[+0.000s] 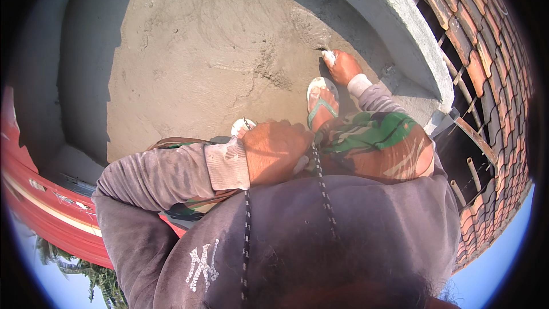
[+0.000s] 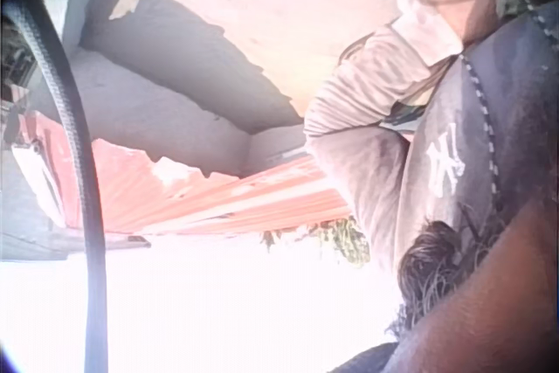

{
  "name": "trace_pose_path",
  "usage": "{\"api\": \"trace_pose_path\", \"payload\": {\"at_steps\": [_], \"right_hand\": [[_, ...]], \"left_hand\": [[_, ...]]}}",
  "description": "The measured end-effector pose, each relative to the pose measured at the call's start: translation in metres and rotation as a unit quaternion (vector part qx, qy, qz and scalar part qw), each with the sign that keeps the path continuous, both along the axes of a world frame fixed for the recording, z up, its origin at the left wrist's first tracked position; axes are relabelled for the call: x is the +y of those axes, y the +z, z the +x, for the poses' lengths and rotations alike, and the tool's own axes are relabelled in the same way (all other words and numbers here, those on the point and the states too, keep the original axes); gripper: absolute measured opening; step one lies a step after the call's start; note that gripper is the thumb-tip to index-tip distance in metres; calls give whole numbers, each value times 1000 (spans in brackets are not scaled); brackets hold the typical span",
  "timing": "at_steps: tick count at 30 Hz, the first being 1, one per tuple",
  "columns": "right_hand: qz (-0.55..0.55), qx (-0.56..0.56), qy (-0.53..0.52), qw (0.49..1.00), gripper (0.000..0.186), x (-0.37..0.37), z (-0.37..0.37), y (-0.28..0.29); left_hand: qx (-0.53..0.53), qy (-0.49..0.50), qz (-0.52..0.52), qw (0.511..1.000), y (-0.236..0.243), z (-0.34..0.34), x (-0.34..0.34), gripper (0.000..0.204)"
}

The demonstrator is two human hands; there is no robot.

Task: The person uses a trowel to apply and smooth cement onto a concrete roof ledge. They scoop wet cement from a white bucket and spread it across the surface to create a flat, even layer.

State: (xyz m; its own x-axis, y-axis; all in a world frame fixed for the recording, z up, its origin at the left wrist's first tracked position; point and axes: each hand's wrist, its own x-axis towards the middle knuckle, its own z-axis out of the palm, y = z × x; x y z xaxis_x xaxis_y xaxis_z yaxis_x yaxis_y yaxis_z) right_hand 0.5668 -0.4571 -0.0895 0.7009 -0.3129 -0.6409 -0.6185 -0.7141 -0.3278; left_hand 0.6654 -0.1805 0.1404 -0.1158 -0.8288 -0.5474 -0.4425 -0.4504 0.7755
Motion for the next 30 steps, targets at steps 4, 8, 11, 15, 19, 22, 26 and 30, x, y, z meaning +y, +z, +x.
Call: {"api": "trace_pose_path", "payload": {"at_steps": [4,8,11,15,19,22,26,30], "right_hand": [[16,24,90,996,47,10,0,11],[-16,-42,-40,998,51,-43,41,-3],[11,-6,-32,999,51,-47,49,-5],[28,32,88,995,47,-2,26,6],[54,37,154,986,48,12,10,10],[-11,-1,23,1000,49,-17,44,15],[-37,4,63,997,50,-39,48,4],[14,38,134,990,43,20,16,12]], "left_hand": [[8,-6,15,1000,-1,6,-4,42],[-10,-5,16,1000,-1,5,-4,43],[11,4,16,1000,-8,7,1,41],[-4,13,-19,1000,-13,9,2,38],[-1,15,5,1000,-13,10,0,37],[15,16,42,999,-18,4,-1,36],[2,29,43,999,-19,-3,2,34],[9,21,43,999,-15,2,-3,32]]}}
